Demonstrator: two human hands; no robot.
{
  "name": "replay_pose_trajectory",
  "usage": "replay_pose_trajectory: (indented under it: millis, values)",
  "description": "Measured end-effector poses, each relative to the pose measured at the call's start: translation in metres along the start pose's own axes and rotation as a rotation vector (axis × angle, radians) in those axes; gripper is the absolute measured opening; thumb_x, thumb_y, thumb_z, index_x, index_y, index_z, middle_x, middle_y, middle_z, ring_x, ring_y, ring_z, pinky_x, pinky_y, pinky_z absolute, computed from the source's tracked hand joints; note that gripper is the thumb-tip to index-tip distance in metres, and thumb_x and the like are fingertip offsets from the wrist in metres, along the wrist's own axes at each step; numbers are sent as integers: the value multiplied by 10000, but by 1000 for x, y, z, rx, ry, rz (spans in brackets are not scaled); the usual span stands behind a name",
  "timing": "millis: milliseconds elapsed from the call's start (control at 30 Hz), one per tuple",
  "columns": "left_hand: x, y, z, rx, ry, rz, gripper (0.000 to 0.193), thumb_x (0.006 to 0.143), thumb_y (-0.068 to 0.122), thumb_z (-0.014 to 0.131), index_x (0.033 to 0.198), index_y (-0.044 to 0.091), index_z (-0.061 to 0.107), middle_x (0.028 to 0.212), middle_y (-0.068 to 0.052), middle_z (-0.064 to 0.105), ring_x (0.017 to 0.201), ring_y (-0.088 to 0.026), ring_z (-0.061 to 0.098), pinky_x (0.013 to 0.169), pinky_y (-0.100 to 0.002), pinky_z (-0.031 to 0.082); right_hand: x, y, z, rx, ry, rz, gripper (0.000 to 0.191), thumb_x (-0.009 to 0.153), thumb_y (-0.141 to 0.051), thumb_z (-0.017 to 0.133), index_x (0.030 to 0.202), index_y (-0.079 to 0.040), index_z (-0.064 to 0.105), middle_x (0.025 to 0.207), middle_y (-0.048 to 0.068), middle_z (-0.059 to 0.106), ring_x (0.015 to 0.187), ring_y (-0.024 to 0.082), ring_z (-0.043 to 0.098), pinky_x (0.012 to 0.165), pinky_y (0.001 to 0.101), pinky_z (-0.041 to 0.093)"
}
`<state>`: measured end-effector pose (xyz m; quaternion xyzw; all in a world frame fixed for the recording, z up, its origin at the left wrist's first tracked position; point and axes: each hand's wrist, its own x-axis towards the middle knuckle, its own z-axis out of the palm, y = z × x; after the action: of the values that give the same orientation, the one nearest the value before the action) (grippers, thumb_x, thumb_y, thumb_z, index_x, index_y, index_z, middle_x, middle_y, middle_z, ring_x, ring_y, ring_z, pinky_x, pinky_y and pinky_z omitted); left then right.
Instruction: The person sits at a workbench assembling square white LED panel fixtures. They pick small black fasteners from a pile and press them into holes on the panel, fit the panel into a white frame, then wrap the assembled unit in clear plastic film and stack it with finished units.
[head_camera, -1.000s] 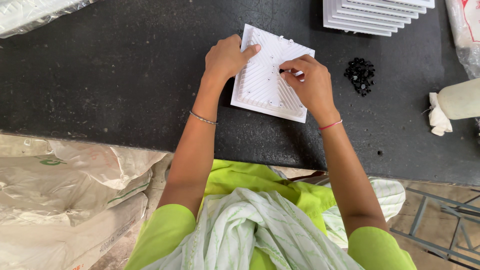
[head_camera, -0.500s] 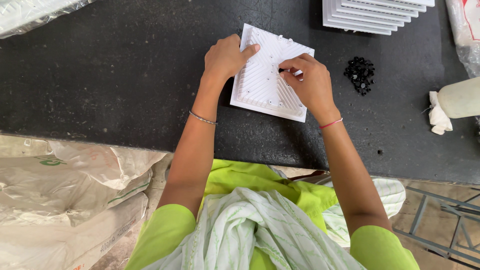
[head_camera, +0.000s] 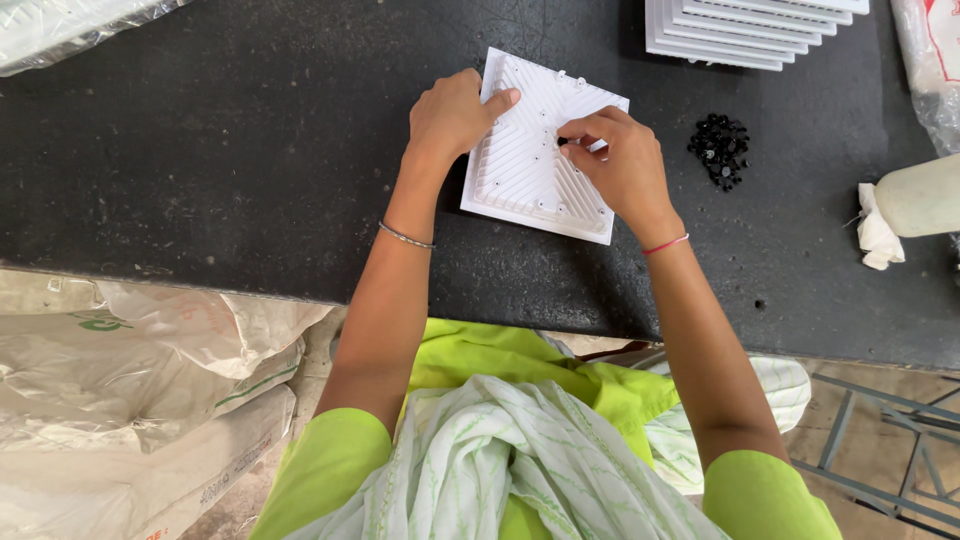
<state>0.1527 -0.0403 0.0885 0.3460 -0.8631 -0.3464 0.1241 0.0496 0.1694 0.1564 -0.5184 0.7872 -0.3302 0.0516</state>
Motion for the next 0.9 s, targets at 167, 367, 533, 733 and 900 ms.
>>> replay_pose_trajectory:
  millis: [167, 367, 533, 733, 900]
  values:
    - [1, -1, 0, -7, 2, -1, 569, 892, 632, 671, 847, 65, 687, 735, -118, 722, 692, -262, 734, 642, -416, 553, 2, 2, -3, 35, -22, -13, 230, 869, -52, 806, 1095, -88, 781, 1004, 87, 728, 862, 197, 737, 759, 306, 618]
    - [3, -5, 1, -13, 35, 26, 580, 879, 635, 681, 841, 56, 693, 753, -129, 725, 718, -289, 735, 664, -444, 553, 7, 6, -6, 58, -64, -7, 242, 870, -37, 803, 1109, -67, 773, 1006, 92, 748, 888, 192, 747, 789, 301, 618]
    - [3, -4, 0, 2, 43, 35, 586, 873, 641, 688, 828, 57, 698, 754, -132, 724, 728, -290, 731, 666, -445, 549, 16, 13, -12, 70, -91, 33, 239, 892, -64, 806, 1125, -47, 755, 995, 78, 774, 880, 178, 763, 791, 300, 604]
    - [-1, 0, -4, -11, -14, -36, 562, 881, 631, 671, 847, 70, 688, 768, -120, 733, 722, -266, 742, 661, -418, 560, 35, 21, -19, -51, -40, -20, 504, 824, -181, 904, 1270, -66, 698, 1229, 118, 716, 1095, 264, 712, 860, 361, 592]
    - [-1, 2, -5, -15, 10, -7, 564, 871, 629, 685, 854, 65, 691, 766, -119, 733, 726, -275, 738, 656, -431, 552, 53, 27, -21, -197, -202, 31, 884, 671, -303, 962, 1444, -133, 568, 1425, 130, 591, 1286, 359, 574, 1009, 465, 498]
